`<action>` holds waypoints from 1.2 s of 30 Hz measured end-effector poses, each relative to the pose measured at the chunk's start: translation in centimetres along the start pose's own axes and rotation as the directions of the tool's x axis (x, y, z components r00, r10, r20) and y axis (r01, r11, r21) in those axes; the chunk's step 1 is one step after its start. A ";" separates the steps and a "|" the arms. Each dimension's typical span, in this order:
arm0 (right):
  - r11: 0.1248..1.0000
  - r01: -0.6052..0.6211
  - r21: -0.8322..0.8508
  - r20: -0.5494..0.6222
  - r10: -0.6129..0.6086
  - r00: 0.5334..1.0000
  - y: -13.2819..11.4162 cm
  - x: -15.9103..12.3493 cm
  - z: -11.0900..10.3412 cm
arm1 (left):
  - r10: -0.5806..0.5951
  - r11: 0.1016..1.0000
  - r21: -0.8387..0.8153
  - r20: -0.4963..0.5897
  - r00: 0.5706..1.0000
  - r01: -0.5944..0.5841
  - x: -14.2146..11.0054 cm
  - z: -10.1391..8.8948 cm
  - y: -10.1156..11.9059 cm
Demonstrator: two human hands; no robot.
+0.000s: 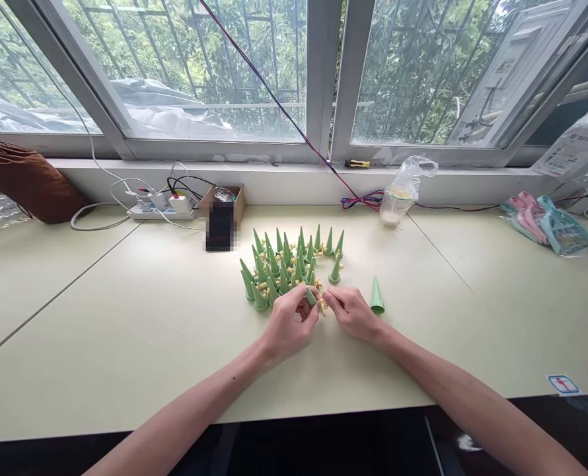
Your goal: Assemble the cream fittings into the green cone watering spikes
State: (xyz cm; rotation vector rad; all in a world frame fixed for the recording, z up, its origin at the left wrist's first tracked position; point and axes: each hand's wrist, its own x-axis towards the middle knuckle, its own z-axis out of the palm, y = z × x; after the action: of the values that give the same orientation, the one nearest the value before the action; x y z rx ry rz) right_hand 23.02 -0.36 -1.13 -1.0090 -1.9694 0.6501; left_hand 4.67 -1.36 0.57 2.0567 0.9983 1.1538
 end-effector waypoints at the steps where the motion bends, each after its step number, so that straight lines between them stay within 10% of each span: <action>1: 1.000 0.000 0.001 0.004 0.000 1.000 0.0 0.0 0.0 | 0.003 1.000 -0.002 -0.001 1.000 -0.003 0.0 0.0 0.0; 36: 0.999 -0.020 0.028 -0.032 0.021 0.999 0.0 -0.2 0.2 | 0.050 0.998 0.026 0.042 0.998 -0.051 0.0 0.0 0.0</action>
State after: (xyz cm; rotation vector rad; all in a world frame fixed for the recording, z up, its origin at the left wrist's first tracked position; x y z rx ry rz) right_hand 22.93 -0.57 -1.29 -1.0179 -1.9194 0.6663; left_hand 4.63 -1.38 0.59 2.1298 0.9528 1.1237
